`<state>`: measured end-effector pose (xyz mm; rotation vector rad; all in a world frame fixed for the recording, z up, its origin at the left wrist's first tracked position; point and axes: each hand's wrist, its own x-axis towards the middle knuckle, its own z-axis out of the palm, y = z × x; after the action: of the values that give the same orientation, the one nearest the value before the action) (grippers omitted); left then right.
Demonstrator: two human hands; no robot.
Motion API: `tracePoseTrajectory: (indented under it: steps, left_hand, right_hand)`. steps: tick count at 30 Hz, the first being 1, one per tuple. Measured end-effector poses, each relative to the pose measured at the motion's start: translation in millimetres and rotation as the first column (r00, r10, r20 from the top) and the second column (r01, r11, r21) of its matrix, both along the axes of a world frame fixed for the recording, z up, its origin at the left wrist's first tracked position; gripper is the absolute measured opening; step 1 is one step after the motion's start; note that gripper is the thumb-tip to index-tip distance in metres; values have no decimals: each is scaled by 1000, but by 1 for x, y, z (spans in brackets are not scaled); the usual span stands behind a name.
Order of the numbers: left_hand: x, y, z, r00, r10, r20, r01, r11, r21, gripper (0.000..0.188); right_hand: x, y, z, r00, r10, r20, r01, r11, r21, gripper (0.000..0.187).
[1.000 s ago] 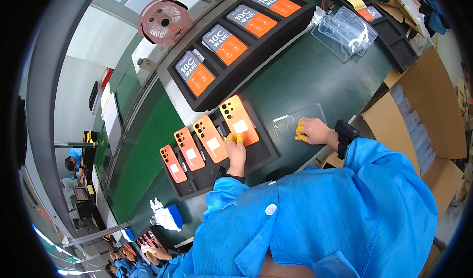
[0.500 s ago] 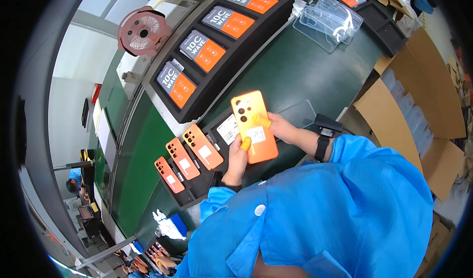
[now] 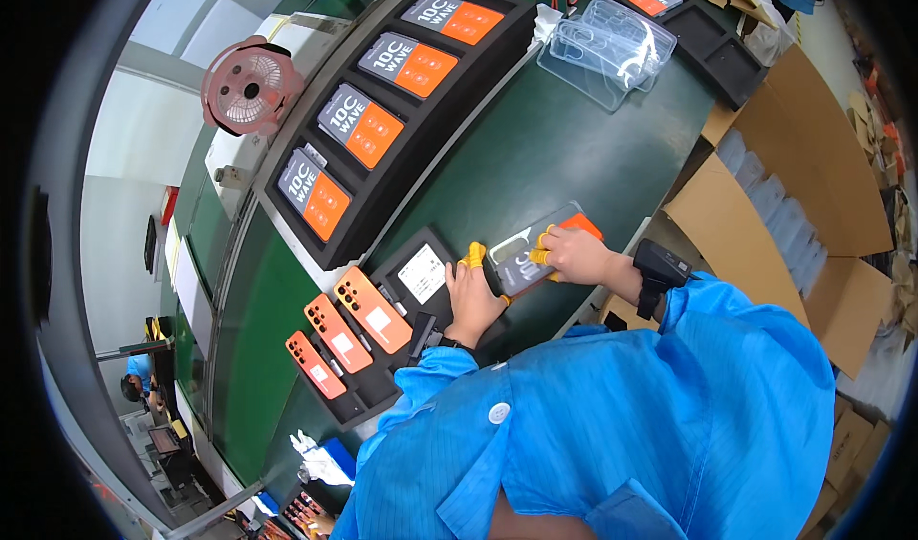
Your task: Assembling screen components and placing them into trays on a factory conveyor belt.
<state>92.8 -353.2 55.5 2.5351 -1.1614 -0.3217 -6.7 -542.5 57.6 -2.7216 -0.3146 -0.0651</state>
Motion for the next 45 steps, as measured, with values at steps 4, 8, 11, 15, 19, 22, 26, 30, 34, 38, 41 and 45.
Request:
tracePoseTrajectory:
  steps: [4,8,11,15,19,22,26,30,34,38,41,45]
  left_hand:
    - [2,-1,0,1000,8,-28,-9,999,-42,66]
    - [3,3,1,1000,23,-21,-27,984,-179,68]
    - [-2,7,14,996,90,-19,-91,939,-330,66]
    - [-7,12,59,987,48,-153,-117,871,-478,71]
    - [-18,35,74,948,52,-314,-222,815,-535,83]
    - [-36,42,86,848,95,-521,-359,825,-435,71]
    - [-48,54,103,836,76,-543,-424,718,-552,49]
    - [-52,68,113,842,158,-516,-481,651,-586,42]
    - [-56,77,116,874,209,-439,-459,653,-603,35]
    - [-59,84,115,894,270,-358,-426,762,-487,30]
    - [-60,88,116,910,255,-327,-392,788,-475,31]
    - [-56,91,118,912,166,-375,-376,701,-606,31]
  right_hand:
    - [1,5,-6,987,-117,-111,117,993,-8,50]
    - [23,-3,4,976,-195,-98,194,981,-20,90]
    - [33,-10,8,989,-55,-140,57,998,16,95]
    - [31,3,29,996,-76,38,71,989,133,92]
    - [26,40,54,951,-229,207,181,956,229,90]
    - [27,56,59,906,-298,301,222,939,262,87]
    - [40,81,74,892,-200,406,131,973,193,89]
    - [35,95,82,892,-227,391,119,953,280,93]
    - [32,95,98,983,-65,174,-12,912,409,105]
    - [51,86,117,992,114,57,-120,686,717,66]
    - [62,100,124,975,120,186,-221,591,776,17]
    - [59,115,124,995,96,-42,28,144,989,25]
